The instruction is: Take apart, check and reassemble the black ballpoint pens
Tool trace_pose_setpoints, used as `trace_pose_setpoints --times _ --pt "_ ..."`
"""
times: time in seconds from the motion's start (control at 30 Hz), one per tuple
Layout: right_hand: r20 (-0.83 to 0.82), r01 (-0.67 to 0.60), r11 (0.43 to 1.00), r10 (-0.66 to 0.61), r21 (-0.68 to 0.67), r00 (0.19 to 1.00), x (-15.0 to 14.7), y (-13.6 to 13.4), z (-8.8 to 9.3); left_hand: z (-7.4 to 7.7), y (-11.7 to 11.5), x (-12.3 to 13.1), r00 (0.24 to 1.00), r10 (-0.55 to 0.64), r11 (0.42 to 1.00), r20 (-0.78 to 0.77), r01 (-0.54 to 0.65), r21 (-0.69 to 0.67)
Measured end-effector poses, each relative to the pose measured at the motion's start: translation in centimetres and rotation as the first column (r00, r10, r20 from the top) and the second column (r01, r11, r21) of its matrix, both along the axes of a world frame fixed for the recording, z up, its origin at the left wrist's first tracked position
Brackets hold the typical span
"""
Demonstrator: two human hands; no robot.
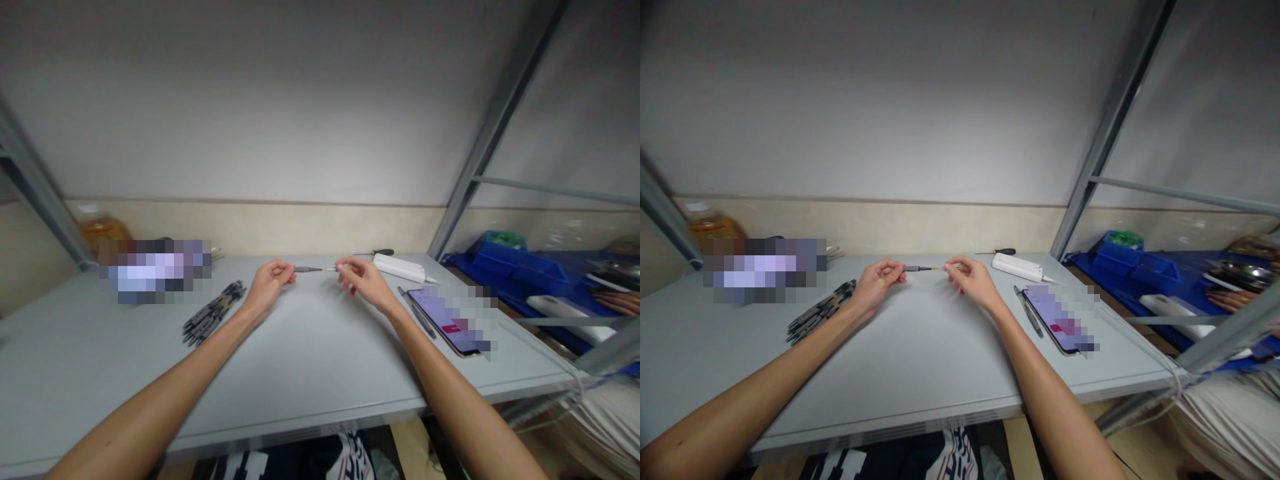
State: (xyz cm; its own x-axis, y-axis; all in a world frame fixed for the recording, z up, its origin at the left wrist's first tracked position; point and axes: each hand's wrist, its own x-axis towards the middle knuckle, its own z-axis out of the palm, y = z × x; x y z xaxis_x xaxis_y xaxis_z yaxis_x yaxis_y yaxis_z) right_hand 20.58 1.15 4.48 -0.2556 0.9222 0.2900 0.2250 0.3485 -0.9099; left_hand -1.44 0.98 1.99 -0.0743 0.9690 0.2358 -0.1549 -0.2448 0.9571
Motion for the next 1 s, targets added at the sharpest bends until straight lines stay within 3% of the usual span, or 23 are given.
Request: trace_pose_setpoints --times 0.3,0.5,0.57,0.7,0.83,0.93,1.0 --pt "0.122 -0.019 0.999 0.024 -0.043 0.992 -0.1 -0.2 0.1 0.2 -0.1 0.0 1.0 -0.03 0.999 0.005 0.03 -0.043" --pt "0.058 0.024 0.987 -0.034 0.161 0.998 -0.2 -0.5 0.1 0.5 -0.4 0.1 0.996 -0.053 0.988 0.071 0.063 -0.143" --pt "0.077 0.041 0.985 -0.055 0.17 0.996 -0.2 -0.5 0.1 0.6 -0.6 0.1 0.995 -0.069 0.98 0.068 0.081 -0.182" --pt "0.05 0.014 0.997 -0.018 0.072 0.999 -0.3 -0.6 0.2 0.6 -0.8 0.4 0.998 -0.048 0.994 -0.036 0.044 -0.099" --pt "-0.002 0.003 0.995 -0.003 -0.101 1.0 -0.2 -0.6 0.5 0.6 -1.2 0.6 0.971 0.031 0.998 -0.237 -0.018 0.058" --pt "-0.12 -0.07 0.96 0.038 -0.27 0.992 0.1 -0.5 0.6 0.7 -1.8 0.6 0.898 0.158 0.974 -0.411 -0.072 0.217" --pt "-0.227 -0.165 0.907 0.08 -0.388 0.971 0.5 -0.3 0.6 0.8 -2.2 0.5 0.856 0.221 0.948 -0.467 -0.076 0.31"
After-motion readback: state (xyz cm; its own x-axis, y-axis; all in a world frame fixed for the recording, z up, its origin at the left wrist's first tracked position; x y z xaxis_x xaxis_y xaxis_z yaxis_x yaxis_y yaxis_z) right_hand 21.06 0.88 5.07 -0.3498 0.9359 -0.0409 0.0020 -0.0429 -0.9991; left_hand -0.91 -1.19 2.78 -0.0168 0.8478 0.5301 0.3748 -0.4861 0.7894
